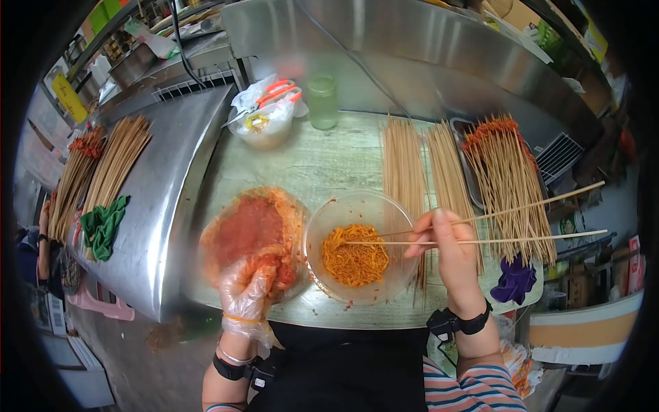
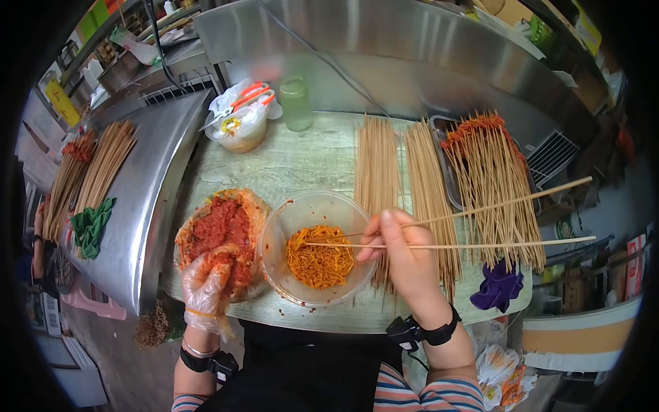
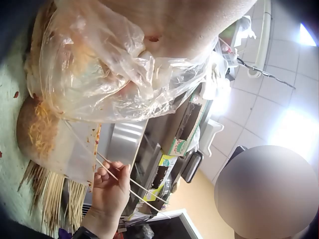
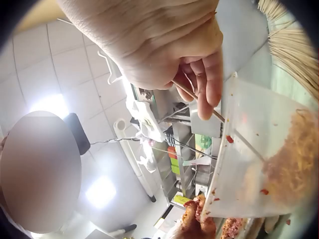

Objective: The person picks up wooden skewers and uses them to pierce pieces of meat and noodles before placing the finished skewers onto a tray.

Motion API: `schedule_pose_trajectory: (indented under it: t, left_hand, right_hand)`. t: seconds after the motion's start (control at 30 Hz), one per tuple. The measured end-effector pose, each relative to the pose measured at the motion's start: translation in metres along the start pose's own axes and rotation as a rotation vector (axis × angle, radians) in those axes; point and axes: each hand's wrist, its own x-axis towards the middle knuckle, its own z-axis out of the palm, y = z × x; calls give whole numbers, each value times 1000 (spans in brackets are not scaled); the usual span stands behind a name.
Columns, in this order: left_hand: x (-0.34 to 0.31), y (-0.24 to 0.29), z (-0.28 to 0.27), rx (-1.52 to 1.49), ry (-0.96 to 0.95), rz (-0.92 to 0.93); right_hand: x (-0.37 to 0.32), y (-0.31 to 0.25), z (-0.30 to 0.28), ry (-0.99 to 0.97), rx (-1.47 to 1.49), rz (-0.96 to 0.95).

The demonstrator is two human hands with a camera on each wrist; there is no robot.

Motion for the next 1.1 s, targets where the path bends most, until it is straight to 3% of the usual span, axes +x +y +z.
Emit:
schedule_pose_trajectory:
  t: [0.37,0.57,0.7,0.9,1.1]
  left_hand:
    - [6,9,18,-4,-115,-172]
    - [7,12,23,-145,-225,-272]
    - [2,13,29,-133,-201,-274]
    - [1,13,24,-14,-219,-252]
    - [4,3,13,-98,-113,-245]
  right_hand:
    - [-8,-24,-14,75,215,-275]
    - [-25,-31,-1,-149,32,-434]
    - [-28,-32,10,-225,55,-426]
    - [-26,-23,14,-253,211,-267]
    - [-18,-17,2,-46,353,-208]
